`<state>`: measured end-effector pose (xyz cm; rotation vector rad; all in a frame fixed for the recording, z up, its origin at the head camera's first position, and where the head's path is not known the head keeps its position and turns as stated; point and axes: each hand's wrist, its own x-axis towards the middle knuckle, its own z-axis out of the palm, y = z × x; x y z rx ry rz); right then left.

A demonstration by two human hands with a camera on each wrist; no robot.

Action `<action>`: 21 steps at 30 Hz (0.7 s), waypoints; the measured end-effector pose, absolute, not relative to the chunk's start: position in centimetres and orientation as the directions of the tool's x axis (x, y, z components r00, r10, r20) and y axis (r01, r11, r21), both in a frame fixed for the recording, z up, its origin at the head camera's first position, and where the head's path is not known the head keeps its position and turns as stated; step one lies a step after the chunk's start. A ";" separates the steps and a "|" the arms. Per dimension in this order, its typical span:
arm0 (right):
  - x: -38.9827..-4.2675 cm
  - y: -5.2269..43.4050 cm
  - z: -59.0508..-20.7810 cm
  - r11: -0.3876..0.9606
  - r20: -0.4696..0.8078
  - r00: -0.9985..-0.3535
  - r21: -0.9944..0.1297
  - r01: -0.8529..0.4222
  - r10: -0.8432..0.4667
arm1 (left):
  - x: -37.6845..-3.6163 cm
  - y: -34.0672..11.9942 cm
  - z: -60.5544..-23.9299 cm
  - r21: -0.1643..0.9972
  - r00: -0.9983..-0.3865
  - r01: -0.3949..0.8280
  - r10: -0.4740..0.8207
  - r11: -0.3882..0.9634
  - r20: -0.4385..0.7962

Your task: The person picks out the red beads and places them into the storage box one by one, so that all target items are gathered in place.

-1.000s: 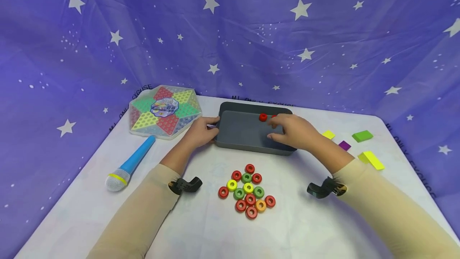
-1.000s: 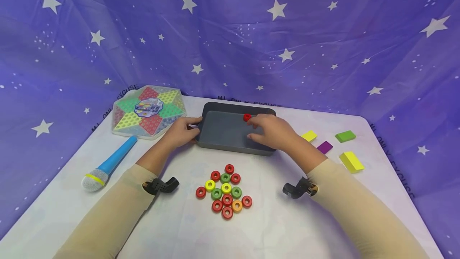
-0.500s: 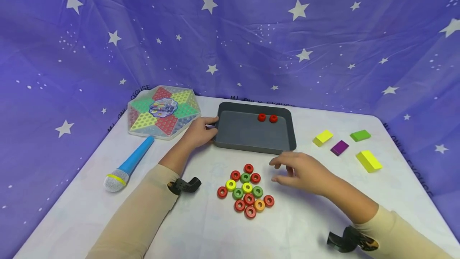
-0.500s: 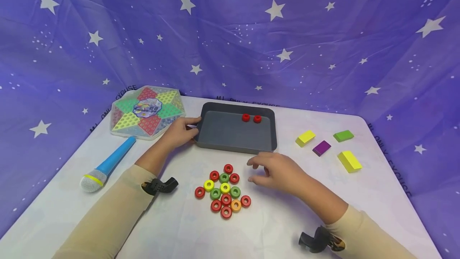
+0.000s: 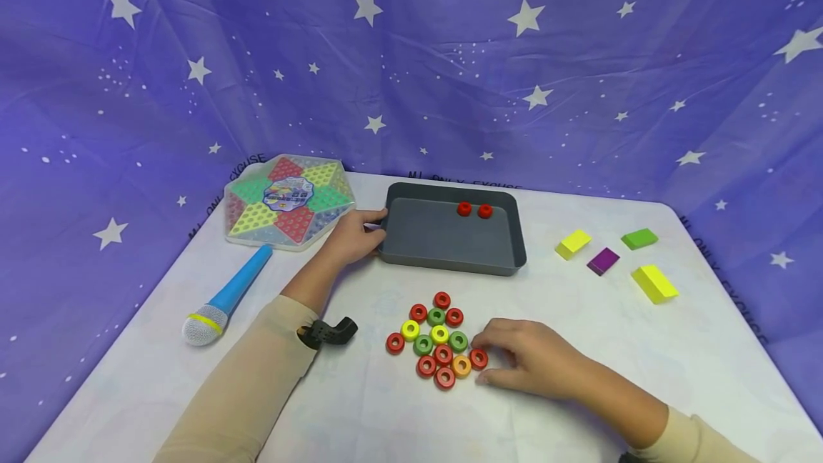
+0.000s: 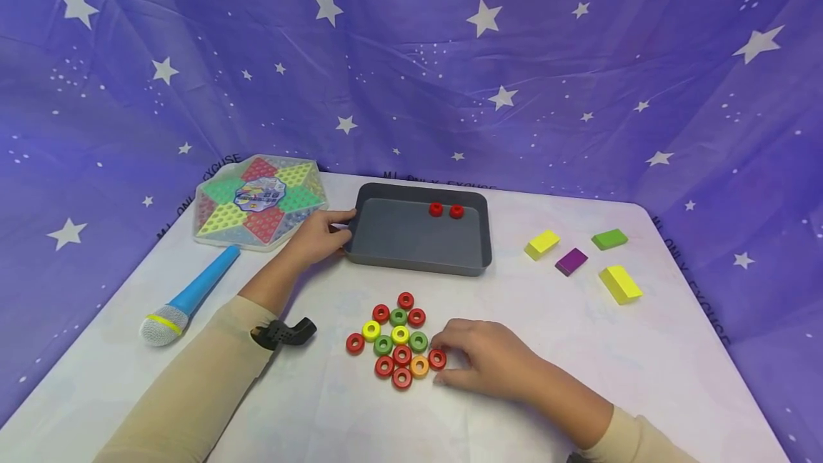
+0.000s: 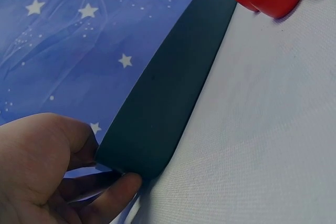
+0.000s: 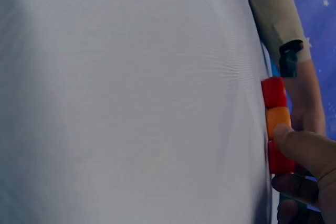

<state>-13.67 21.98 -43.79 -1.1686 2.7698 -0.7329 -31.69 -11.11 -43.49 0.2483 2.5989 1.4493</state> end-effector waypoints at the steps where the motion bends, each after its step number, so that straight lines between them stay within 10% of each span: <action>1: -13.6 22.0 -43.9 0.600 0.140 -0.713 -0.444 -0.665 -0.687 | -31.7 -11.1 -43.5 0.852 -0.974 0.069 0.220 0.519 -0.055; 21: -16.1 22.5 -40.7 0.569 0.177 -0.680 -0.422 -0.706 -0.712 | -31.7 -11.2 -43.4 0.848 -0.975 0.069 0.217 0.525 -0.055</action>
